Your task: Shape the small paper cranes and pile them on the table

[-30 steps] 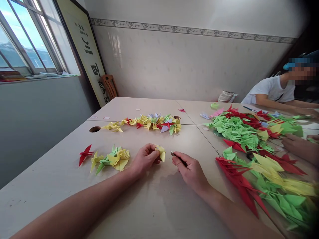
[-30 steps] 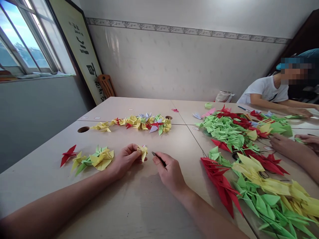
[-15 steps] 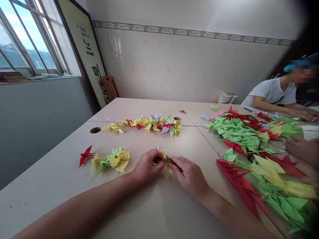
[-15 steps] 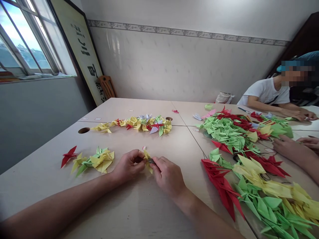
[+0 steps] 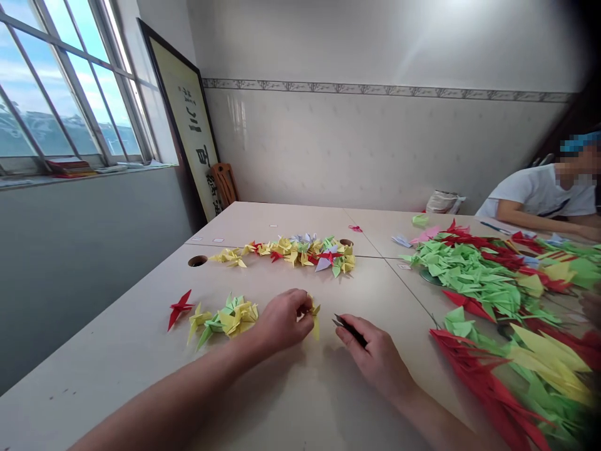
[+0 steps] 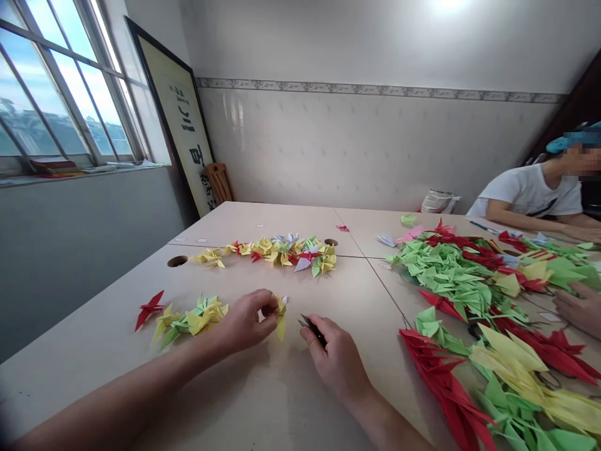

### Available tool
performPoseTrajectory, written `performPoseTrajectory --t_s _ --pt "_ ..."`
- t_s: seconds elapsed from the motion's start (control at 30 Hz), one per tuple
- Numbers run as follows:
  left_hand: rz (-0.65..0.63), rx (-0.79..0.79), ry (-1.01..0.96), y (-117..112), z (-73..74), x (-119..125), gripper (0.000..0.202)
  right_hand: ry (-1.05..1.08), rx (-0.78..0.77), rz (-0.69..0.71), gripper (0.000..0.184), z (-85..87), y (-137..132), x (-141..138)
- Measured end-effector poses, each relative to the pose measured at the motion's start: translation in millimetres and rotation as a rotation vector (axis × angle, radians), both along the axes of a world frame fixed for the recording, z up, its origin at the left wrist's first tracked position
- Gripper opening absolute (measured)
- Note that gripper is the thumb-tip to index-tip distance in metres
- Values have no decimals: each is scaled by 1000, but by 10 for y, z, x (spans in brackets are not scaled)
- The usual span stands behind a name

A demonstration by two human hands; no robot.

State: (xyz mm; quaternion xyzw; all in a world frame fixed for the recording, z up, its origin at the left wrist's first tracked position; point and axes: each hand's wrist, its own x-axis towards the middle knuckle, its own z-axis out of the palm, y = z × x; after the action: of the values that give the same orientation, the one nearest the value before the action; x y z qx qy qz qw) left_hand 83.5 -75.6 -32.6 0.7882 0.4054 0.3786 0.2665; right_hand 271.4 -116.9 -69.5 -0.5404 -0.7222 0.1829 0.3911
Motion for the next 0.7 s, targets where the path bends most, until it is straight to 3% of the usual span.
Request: performPoseTrajectory --t_s 0.1,0.2,0.3,0.4,0.53,0.7 --pt "31 63 144 51 256 -177 12 64 -66 -25 31 4 21 9" --pt "120 16 380 99 459 -420 11 103 -78 -20 30 21 18 -5" --pt "109 -117 626 235 603 -703 10 113 -68 4 29 28 24 -19" --pt "103 -155 719 500 702 -949 11 123 -70 -11 29 19 35 -16" --pt "318 -8 777 953 636 -1214 22 135 -100 -5 31 -7 43 -4" --pt "330 14 743 1287 306 -1401 30 128 -97 13 31 -6 37 -13"
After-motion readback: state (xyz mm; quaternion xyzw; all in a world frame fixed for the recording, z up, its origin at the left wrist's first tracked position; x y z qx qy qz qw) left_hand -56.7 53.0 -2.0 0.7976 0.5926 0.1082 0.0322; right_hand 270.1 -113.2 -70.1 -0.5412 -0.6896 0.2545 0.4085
